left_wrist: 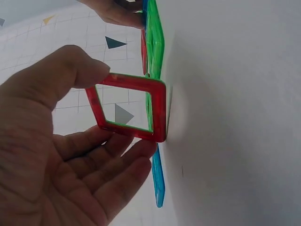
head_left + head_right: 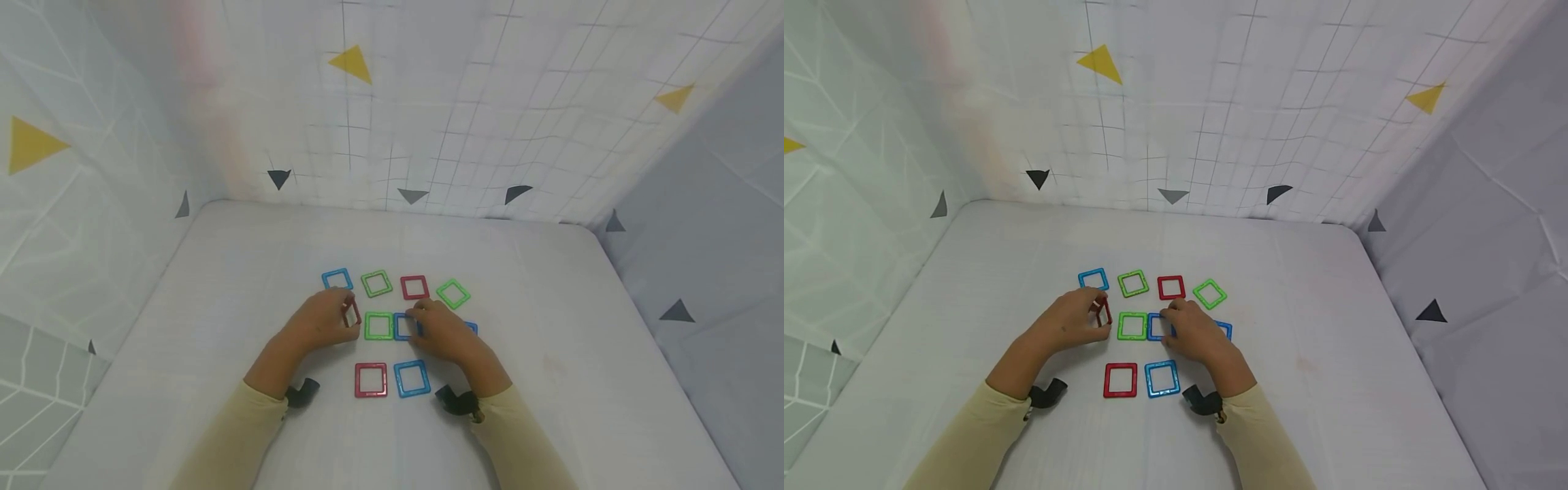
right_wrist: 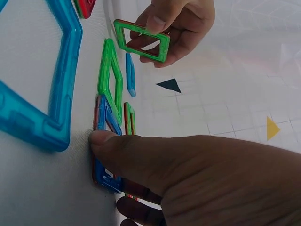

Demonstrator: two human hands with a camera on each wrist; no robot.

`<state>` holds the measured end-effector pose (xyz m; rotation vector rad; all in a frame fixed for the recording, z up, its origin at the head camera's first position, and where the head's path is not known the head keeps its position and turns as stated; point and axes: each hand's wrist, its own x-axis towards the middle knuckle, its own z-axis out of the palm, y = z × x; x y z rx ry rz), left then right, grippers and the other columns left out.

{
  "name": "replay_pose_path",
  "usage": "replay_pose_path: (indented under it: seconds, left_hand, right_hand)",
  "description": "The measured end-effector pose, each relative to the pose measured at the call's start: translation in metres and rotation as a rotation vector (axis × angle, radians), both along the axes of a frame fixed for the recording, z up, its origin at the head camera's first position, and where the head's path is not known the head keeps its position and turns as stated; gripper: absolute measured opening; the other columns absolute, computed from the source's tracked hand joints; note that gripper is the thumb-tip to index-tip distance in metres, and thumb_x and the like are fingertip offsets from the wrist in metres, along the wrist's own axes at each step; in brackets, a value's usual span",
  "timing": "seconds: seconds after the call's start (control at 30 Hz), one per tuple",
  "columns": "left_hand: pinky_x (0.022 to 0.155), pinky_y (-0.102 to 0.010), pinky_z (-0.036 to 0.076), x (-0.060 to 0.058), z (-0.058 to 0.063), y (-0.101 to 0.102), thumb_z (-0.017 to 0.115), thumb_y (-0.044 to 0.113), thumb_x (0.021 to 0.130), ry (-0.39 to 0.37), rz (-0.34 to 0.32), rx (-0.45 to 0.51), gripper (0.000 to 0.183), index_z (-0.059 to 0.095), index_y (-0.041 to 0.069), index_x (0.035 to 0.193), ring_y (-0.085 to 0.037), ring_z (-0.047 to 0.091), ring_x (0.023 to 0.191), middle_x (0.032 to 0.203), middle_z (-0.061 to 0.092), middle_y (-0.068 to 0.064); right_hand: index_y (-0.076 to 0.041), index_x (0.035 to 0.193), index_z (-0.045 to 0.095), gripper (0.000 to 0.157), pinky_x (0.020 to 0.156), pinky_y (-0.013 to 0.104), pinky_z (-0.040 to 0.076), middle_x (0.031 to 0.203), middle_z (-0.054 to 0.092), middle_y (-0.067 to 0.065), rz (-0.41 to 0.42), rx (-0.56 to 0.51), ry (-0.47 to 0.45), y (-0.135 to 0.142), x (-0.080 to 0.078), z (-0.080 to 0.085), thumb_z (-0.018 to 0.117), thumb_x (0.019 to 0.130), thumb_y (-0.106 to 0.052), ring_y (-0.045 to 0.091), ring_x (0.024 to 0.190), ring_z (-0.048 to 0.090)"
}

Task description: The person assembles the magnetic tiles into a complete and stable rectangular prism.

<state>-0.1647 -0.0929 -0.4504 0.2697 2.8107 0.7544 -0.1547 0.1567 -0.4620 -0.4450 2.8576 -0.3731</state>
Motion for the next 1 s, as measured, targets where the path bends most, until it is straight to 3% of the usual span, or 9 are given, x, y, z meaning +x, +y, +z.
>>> replay_pose_path:
  seconds: [0.3, 0.63, 1.0]
  left_hand:
    - [0.1, -0.041, 0.052, 0.001, 0.0006, 0.0026, 0.078, 0.028, 0.079, -0.02, -0.046, 0.042, 0.062, 0.056, 0.016, 0.136, -0.017, 0.058, 0.116, 0.123, 0.064, 0.002]
    - [0.103, -0.042, 0.05, 0.0043, -0.0023, 0.0066, 0.078, 0.025, 0.08, -0.08, -0.084, 0.127, 0.064, 0.054, 0.017, 0.139, -0.017, 0.055, 0.125, 0.129, 0.063, 0.004]
    - [0.104, -0.041, 0.05, 0.0031, -0.0059, 0.0057, 0.077, 0.025, 0.081, -0.082, -0.104, 0.156, 0.064, 0.053, 0.017, 0.14, -0.016, 0.055, 0.126, 0.13, 0.062, 0.006]
  right_hand:
    - [-0.021, 0.137, 0.061, 0.058, 0.103, 0.041, 0.051, 0.135, 0.058, 0.002, 0.001, 0.0, -0.003, -0.0004, 0.0007, 0.0025, 0.08, 0.084, -0.032, 0.022, 0.125, 0.053]
    - [-0.021, 0.137, 0.061, 0.057, 0.103, 0.041, 0.051, 0.134, 0.058, 0.002, 0.005, -0.005, -0.008, -0.0003, 0.0004, 0.0031, 0.08, 0.085, -0.032, 0.021, 0.125, 0.053]
    - [-0.021, 0.137, 0.061, 0.056, 0.102, 0.041, 0.051, 0.134, 0.058, 0.002, 0.008, -0.004, 0.002, -0.0008, 0.0007, 0.0037, 0.08, 0.085, -0.033, 0.022, 0.123, 0.054]
